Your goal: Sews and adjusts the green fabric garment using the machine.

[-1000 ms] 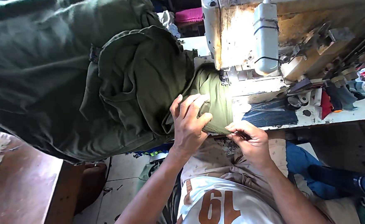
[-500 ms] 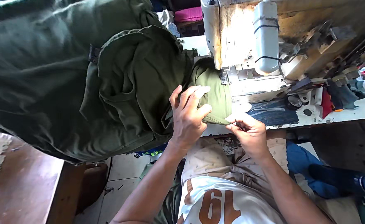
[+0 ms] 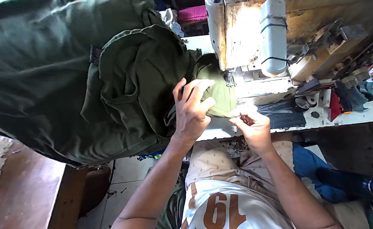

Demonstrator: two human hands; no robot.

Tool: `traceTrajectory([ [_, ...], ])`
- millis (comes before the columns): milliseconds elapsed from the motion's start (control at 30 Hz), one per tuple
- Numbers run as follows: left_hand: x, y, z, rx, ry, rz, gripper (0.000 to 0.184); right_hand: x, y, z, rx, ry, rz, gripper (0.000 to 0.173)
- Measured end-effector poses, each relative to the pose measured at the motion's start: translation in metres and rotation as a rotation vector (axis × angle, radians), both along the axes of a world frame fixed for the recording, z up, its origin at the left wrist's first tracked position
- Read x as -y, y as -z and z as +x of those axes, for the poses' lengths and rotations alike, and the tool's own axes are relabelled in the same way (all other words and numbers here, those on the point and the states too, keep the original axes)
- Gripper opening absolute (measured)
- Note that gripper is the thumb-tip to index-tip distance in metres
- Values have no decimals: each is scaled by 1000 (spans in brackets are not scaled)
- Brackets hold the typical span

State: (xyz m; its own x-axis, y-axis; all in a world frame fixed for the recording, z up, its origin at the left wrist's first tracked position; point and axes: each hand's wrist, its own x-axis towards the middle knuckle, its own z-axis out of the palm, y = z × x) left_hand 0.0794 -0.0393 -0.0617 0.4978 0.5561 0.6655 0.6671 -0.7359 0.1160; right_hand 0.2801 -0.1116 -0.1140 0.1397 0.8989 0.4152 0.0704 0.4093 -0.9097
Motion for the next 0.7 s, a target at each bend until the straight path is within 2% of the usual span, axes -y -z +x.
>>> traceTrajectory([
  [700,-9,1,-1,33,-35,3,18,-9,-4,-1,27,-11,43,22],
])
